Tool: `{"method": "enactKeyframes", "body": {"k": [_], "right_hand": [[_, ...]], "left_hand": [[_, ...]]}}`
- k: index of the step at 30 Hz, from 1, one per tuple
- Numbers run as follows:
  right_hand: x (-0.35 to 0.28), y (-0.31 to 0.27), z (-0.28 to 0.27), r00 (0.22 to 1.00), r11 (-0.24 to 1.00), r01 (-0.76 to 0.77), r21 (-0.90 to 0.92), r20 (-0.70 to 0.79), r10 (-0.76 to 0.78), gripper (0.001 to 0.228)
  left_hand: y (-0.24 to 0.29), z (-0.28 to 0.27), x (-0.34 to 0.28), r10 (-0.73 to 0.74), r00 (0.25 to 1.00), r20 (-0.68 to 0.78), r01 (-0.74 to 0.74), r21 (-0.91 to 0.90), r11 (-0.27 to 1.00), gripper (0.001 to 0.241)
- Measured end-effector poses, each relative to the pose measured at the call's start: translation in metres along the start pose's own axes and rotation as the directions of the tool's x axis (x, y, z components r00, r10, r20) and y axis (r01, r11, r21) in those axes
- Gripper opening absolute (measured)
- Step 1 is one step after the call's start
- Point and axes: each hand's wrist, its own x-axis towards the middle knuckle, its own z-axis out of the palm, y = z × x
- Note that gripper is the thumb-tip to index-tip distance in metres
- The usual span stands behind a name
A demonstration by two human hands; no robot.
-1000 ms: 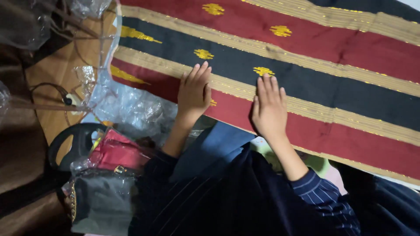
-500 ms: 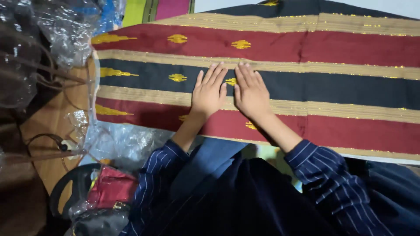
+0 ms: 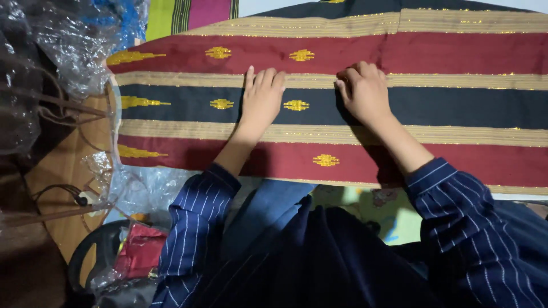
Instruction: Smoothing and folding a large piece of traditional patterned fabric
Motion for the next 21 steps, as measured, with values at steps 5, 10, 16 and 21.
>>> {"method": "enactKeyframes", "body": {"k": [5,10,16,21], "right_hand": [[0.020,0.017,-0.013,0.984,0.999,0.026,0.042,0.175,-0.033,0.031],[0.029,0.037,-0.007,0.955,0.994,0.039,0.103,0.288,-0.068,0.026],[0.019,0.020,-0.025,0.983,0.994,0.071,0.088,0.164,-0.084,0.027],[-0.017,-0.006,-0.114,0.906,0.953,0.294,0.074,0.295,-0.303,0.062]], "left_hand": [[-0.014,-0.007,0.018,0.014,0.996,0.085,-0.007,-0.086,0.996,0.021],[-0.019,0.002,0.026,0.036,0.996,0.079,-0.033,-0.035,0.999,0.011],[0.007,-0.010,0.030,0.034,0.998,0.047,-0.040,0.116,0.992,0.016],[0.115,-0.063,0.023,0.107,0.974,0.197,-0.089,-0.097,0.991,0.049]]}}
